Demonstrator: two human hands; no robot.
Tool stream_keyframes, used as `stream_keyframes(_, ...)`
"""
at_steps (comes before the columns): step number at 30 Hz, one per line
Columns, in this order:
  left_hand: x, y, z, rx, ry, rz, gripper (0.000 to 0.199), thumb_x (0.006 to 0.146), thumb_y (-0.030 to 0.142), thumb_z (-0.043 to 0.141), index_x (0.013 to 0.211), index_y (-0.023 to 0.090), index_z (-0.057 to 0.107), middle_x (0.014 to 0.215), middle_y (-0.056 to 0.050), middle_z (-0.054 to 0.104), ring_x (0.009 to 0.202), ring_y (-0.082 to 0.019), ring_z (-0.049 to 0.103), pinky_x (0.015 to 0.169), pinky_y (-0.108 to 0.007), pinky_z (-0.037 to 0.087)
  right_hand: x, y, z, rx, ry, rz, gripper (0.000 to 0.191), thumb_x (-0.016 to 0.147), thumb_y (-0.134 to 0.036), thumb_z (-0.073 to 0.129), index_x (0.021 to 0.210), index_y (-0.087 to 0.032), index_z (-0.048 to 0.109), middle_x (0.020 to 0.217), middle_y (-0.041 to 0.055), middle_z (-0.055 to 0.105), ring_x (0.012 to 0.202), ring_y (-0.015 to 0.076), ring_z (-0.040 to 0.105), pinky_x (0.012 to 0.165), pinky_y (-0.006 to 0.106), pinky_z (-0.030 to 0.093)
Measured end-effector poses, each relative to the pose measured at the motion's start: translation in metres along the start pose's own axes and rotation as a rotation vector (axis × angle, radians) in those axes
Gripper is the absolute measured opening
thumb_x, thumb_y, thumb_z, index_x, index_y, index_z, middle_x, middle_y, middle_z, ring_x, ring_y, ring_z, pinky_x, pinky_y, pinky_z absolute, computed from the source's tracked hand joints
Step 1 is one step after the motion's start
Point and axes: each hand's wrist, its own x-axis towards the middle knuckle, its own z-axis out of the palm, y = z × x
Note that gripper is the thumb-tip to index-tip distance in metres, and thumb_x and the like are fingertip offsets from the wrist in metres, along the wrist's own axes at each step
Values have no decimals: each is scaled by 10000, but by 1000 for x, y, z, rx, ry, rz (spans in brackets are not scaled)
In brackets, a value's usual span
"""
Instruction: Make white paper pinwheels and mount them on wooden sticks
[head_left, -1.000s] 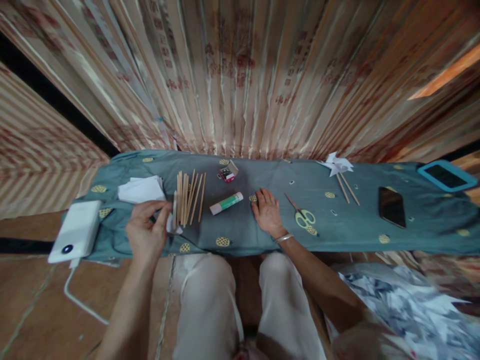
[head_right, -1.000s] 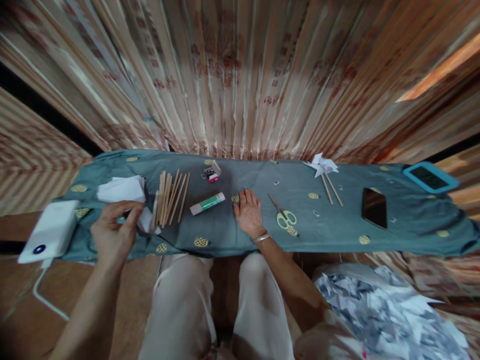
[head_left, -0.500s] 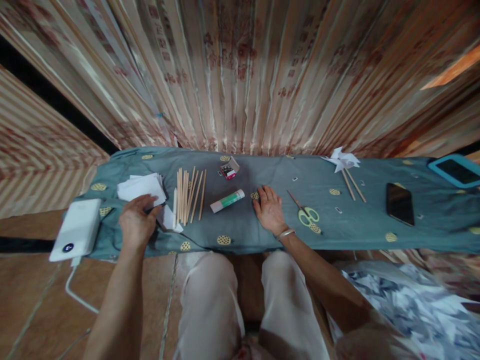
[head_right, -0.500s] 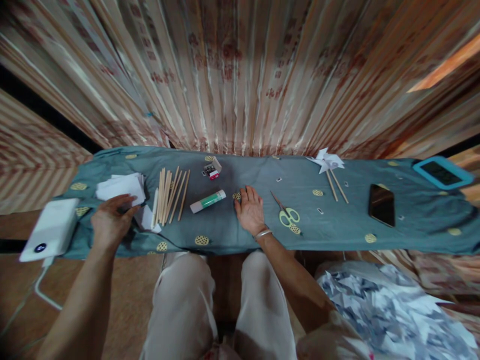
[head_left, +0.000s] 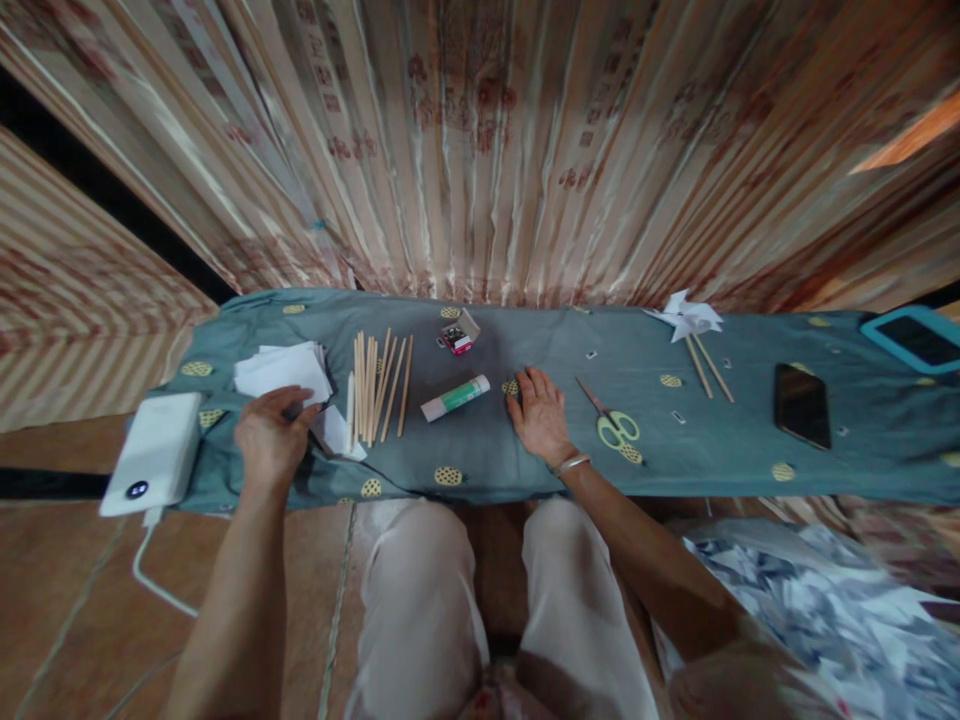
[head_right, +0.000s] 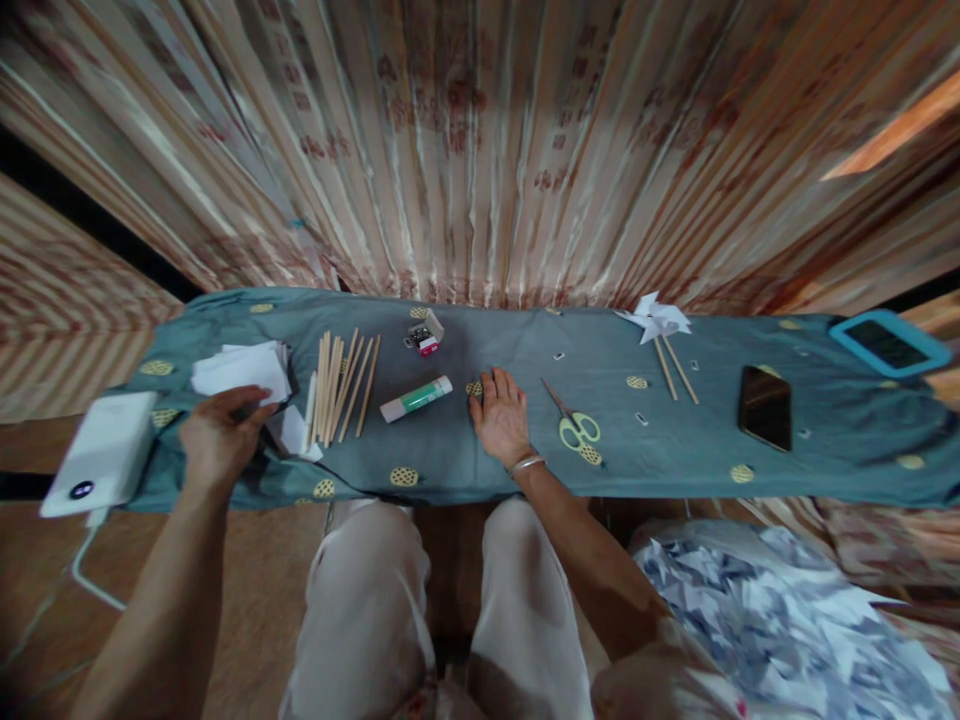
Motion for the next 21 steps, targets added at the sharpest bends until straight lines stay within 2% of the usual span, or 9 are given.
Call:
stream_keyframes(4, 0, 1, -1, -48, 16, -15, 249, 794, 343, 630, 937, 176, 748, 1139, -86, 756, 1095, -257, 677, 983, -367, 486, 0, 0, 1, 3, 8, -3, 502, 990, -332, 412, 1401, -60, 509, 1511, 224, 475, 1412, 343, 399, 1108, 504, 349)
stream_keyframes(9, -1, 4, -3, -46, 2, -8, 299, 801, 352, 594, 938, 137, 750, 1143, -136, 750, 1121, -288, 676, 999, -385, 483, -1, 0, 1, 4, 17, -6, 498, 991, -333, 402, 1395, -64, 511, 1504, 229, 479, 1403, 339, 411, 1105, 502, 348)
stream_keyframes(13, -1, 6, -3, -48, 0, -2, 337, 829, 365, 549, 928, 116, 753, 1128, -152, 752, 1103, -273, 683, 975, -348, 491, -1, -1, 1, 10, 26, -5, 491, 993, -337, 395, 1391, -75, 513, 1502, 224, 483, 1402, 332, 412, 1104, 501, 350)
stream_keyframes(21, 1, 6, -1, 65, 41, -58, 302, 854, 341, 539, 953, 131, 732, 1091, -115, 763, 1035, -274, 684, 891, -349, 499, -1, 0, 0, 26, 26, -10, 492, 991, -333, 398, 1387, -64, 514, 1499, 238, 480, 1404, 345, 402, 1097, 519, 349)
